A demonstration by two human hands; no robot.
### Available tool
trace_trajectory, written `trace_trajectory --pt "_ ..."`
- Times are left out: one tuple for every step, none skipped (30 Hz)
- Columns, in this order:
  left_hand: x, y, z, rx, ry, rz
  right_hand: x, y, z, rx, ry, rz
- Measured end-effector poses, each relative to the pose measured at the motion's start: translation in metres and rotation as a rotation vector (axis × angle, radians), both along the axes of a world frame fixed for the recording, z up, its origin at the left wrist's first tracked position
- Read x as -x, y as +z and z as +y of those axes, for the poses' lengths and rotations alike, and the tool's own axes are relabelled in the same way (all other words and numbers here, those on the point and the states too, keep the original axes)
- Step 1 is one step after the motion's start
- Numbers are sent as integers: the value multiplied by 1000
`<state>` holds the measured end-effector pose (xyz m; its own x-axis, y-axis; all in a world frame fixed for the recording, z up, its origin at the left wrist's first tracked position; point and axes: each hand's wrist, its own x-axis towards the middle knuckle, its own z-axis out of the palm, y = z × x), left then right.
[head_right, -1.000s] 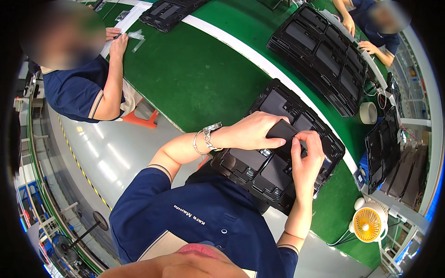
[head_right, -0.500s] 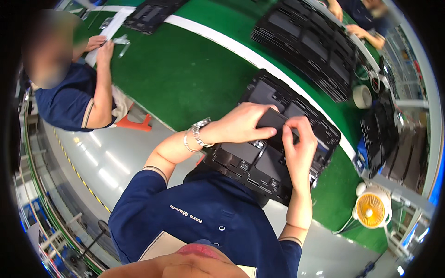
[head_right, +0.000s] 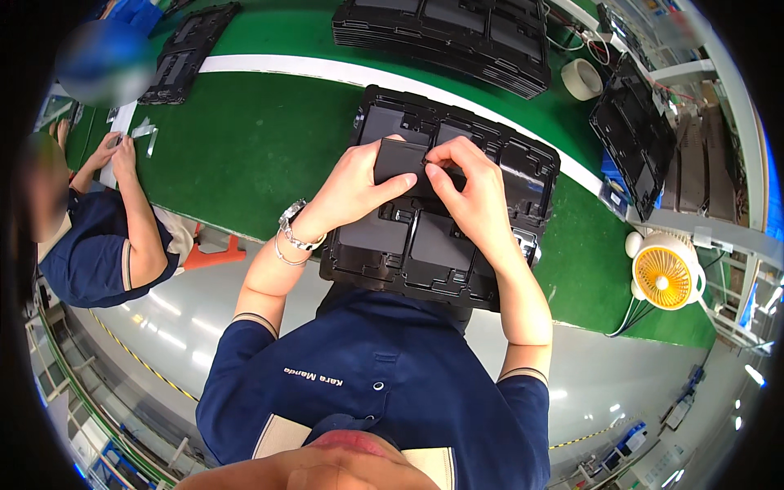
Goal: Assembling small black plastic components into a larger tray on a production line.
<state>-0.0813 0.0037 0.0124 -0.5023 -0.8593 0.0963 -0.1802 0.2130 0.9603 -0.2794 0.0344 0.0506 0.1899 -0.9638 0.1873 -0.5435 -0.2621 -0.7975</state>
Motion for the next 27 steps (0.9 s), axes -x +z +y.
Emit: trace_trajectory --pt "0 3 0 -19 -10 -20 0 0 1 -9 -2 -10" --pt "0 4 1 -37 -19 -40 0 1 1 -17 -4 -19" --pt "0 3 1 -39 -20 -42 0 1 2 -18 -5 -22" --pt "0 2 2 -20 -18 -38 0 1 2 -39 0 -21" --pt "0 2 3 -2 -15 -34 0 1 3 -60 4 -21" --pt "0 4 3 -2 -18 -34 1 1 3 -61 1 -21" --pt "0 7 2 0 -35 -47 2 2 3 -49 3 4" --pt "1 9 3 2 -52 -59 2 2 4 -38 4 29" --pt "1 8 3 1 -51 -59 3 1 3 -39 5 29" --pt "1 6 3 8 -41 -47 3 0 3 -36 10 35" --pt "1 5 3 15 -31 -36 3 -1 2 -34 15 41" --pt "1 6 4 15 -31 -36 3 0 2 -34 15 41" --pt "0 7 3 13 -32 -49 3 1 2 -30 14 48" --pt "-1 8 3 10 -32 -61 2 1 2 -26 13 56" --pt "-1 8 3 10 -33 -61 2 1 2 -27 12 57" --pt "-1 7 3 13 -33 -58 2 0 2 -5 11 41" --pt "-1 7 3 17 -33 -55 1 0 2 17 10 26" --pt "-1 7 3 17 -34 -55 1 0 2 17 9 27" --pt "-1 8 3 8 -36 -60 1 0 2 27 11 30" --pt "-1 9 3 0 -37 -64 1 -1 2 37 13 32" --pt "-1 9 3 0 -38 -64 2 -1 2 37 13 32" --pt "-1 9 3 4 -43 -57 2 -2 2 25 11 12" --pt "-1 9 3 9 -48 -49 2 -3 2 13 10 -9" --pt "-1 10 3 8 -47 -49 1 -3 2 12 10 -9" --pt "-2 10 4 2 -46 -48 0 -2 2 2 8 -16" --pt "-2 10 4 -4 -44 -47 -1 -2 2 -8 5 -23" --pt "-2 10 4 -4 -45 -47 -1 -3 2 -8 5 -23"
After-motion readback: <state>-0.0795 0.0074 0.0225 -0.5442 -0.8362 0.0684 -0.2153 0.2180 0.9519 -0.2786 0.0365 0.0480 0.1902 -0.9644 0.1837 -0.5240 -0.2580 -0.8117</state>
